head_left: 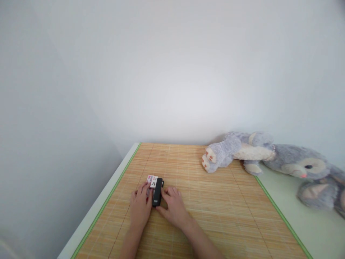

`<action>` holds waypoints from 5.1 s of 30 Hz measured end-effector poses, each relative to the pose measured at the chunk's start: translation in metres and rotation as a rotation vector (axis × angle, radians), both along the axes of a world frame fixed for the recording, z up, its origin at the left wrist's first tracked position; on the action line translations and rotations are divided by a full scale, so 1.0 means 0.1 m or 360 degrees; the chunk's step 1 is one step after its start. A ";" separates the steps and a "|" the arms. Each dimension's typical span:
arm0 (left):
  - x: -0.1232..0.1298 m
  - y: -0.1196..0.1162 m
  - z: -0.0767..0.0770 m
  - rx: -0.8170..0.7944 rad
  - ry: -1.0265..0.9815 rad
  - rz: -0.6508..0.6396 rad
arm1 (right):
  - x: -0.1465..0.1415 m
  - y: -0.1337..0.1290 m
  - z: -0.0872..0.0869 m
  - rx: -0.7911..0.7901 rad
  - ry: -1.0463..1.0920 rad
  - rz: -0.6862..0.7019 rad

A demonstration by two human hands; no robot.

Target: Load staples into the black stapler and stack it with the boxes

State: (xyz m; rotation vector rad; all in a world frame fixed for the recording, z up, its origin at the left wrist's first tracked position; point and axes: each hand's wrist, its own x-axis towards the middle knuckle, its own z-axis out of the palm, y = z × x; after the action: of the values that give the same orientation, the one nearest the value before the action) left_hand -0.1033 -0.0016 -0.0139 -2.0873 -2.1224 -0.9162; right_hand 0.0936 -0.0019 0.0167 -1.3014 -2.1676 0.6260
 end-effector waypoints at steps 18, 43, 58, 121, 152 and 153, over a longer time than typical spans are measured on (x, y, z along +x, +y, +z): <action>0.00 0.05 0.09 -0.0075 -0.0070 0.0151 | -0.09 0.06 0.03 -0.0113 0.0022 -0.0126; 1.59 -0.47 0.10 -0.0208 0.0201 -0.0583 | 1.42 -0.72 -0.29 0.0014 -0.0533 -0.0785; 1.62 -0.45 0.03 -0.0234 0.0260 -0.0533 | 1.43 -0.68 -0.36 0.0043 -0.0568 -0.0832; 1.64 -0.48 0.07 -0.0288 0.0363 -0.0484 | 1.39 -0.70 -0.29 0.0009 -0.0918 -0.0826; 1.64 -0.49 0.13 -0.0274 0.0351 -0.0489 | 1.37 -0.71 -0.26 0.0030 -0.0932 -0.0820; 1.65 -0.49 0.13 -0.0280 0.0351 -0.0489 | 1.37 -0.71 -0.26 0.0033 -0.0934 -0.0820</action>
State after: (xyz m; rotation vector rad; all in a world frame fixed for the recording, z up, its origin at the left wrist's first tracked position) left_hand 0.0613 -0.0504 -0.0004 -2.5161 -1.8676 -0.4985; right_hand 0.2309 -0.0734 -0.0093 -2.1268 -2.0931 0.0056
